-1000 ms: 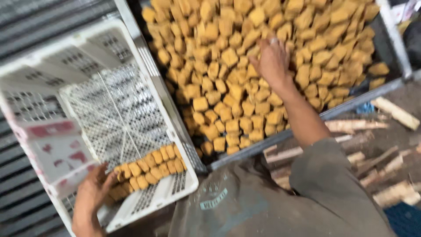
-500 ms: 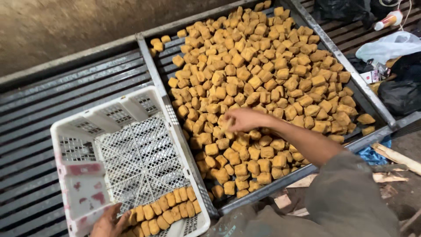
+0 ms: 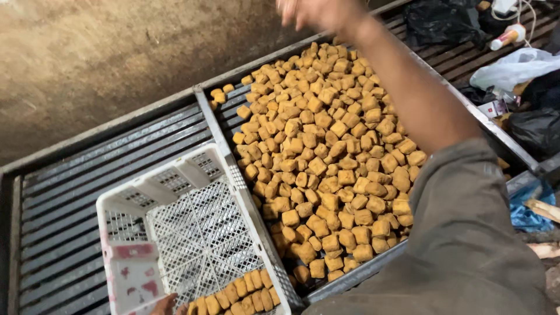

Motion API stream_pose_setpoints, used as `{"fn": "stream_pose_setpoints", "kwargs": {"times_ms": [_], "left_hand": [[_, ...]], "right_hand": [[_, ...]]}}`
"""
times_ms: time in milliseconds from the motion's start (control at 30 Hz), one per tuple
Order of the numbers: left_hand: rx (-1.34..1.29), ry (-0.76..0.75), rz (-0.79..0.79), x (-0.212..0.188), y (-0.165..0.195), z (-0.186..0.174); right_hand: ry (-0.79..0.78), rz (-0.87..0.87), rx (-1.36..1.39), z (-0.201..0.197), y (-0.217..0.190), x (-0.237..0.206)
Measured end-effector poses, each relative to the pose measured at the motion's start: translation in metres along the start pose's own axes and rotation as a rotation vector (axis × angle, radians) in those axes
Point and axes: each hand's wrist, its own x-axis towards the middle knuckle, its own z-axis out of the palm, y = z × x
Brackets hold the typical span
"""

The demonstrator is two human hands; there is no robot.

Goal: The person carries a white plastic basket to a metal rack covered with yellow tempeh cubes, then picks the cubes one by one from the rack and arranges them in neat rows inside the basket, occasionally turning a piece over before placing it. The basket gradually fills as the person works along the rack.

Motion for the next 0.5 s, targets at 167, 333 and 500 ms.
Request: {"fn": "stream_pose_setpoints", "kwargs": {"times_ms": [167,333,500], "left_hand": [[0.199,-0.009,-0.203,-0.037,0.036,-0.018],[0.245,0.066,0.247,-0.058,0.157,-0.058],[0.263,-0.069,0.738,-0.072,0.283,-0.057]], "right_hand": [[-0.94,0.211,-0.429,0.134,0.009,-0.087],[-0.909,0.039,-0.482,0.244,0.054,-0.208],[-0.771,-0.046,-0.56,0.291,0.041,-0.294]]}}
